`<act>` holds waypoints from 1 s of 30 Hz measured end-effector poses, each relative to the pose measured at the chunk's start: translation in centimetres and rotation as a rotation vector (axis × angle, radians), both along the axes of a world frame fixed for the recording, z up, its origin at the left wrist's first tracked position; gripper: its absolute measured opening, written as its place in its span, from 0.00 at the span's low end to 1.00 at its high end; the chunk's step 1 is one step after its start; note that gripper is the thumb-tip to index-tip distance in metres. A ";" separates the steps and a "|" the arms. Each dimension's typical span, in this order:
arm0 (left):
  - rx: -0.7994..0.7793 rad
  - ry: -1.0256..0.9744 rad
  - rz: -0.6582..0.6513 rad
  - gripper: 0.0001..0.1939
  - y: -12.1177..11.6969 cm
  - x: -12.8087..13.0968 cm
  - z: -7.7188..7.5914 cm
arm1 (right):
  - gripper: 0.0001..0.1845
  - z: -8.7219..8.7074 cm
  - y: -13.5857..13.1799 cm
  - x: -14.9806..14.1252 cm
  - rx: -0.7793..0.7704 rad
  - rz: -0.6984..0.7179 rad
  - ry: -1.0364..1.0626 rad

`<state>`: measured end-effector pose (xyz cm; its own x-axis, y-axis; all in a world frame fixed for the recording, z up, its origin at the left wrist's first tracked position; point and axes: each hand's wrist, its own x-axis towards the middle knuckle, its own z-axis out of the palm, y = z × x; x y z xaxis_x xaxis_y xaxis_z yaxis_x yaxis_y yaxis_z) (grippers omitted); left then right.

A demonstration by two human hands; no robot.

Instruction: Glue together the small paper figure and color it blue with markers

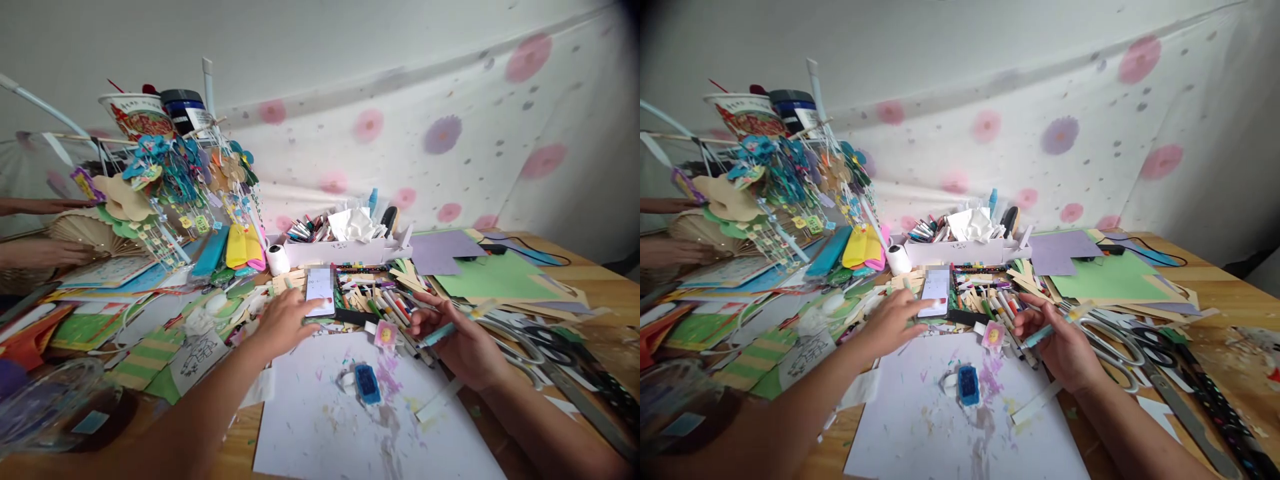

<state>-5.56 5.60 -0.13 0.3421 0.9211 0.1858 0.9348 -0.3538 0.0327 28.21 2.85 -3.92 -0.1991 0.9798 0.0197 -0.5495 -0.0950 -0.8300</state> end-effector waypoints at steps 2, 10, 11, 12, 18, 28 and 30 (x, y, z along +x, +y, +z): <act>-0.036 0.032 -0.117 0.20 0.8 2.9 -0.3 | 0.20 0.1 -0.1 0.1 0.008 0.002 -0.004; -0.008 0.177 -0.008 0.14 3.2 2.8 1.2 | 0.20 0.3 0.0 0.4 0.045 -0.012 0.024; -0.003 0.184 0.018 0.14 3.6 2.6 1.2 | 0.20 0.3 0.0 0.3 0.044 -0.008 0.026; 0.001 0.188 0.036 0.14 4.0 2.6 1.1 | 0.20 0.3 0.0 0.3 0.042 -0.003 0.026; -0.061 0.172 -0.023 0.15 7.5 4.5 0.6 | 0.19 0.4 0.0 0.0 0.035 -0.012 0.018; -0.300 -0.105 -0.118 0.17 9.9 5.4 2.2 | 0.21 0.6 -0.1 0.1 0.042 -0.003 0.040; -0.347 -0.233 -0.111 0.16 9.7 4.6 3.4 | 0.21 0.5 -0.1 0.1 0.046 0.000 0.044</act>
<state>-1.01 15.31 3.25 0.4286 0.9024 -0.0446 0.8449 -0.3829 0.3737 28.30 2.78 -3.38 -0.1967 0.9777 0.0736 -0.5854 -0.0569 -0.8087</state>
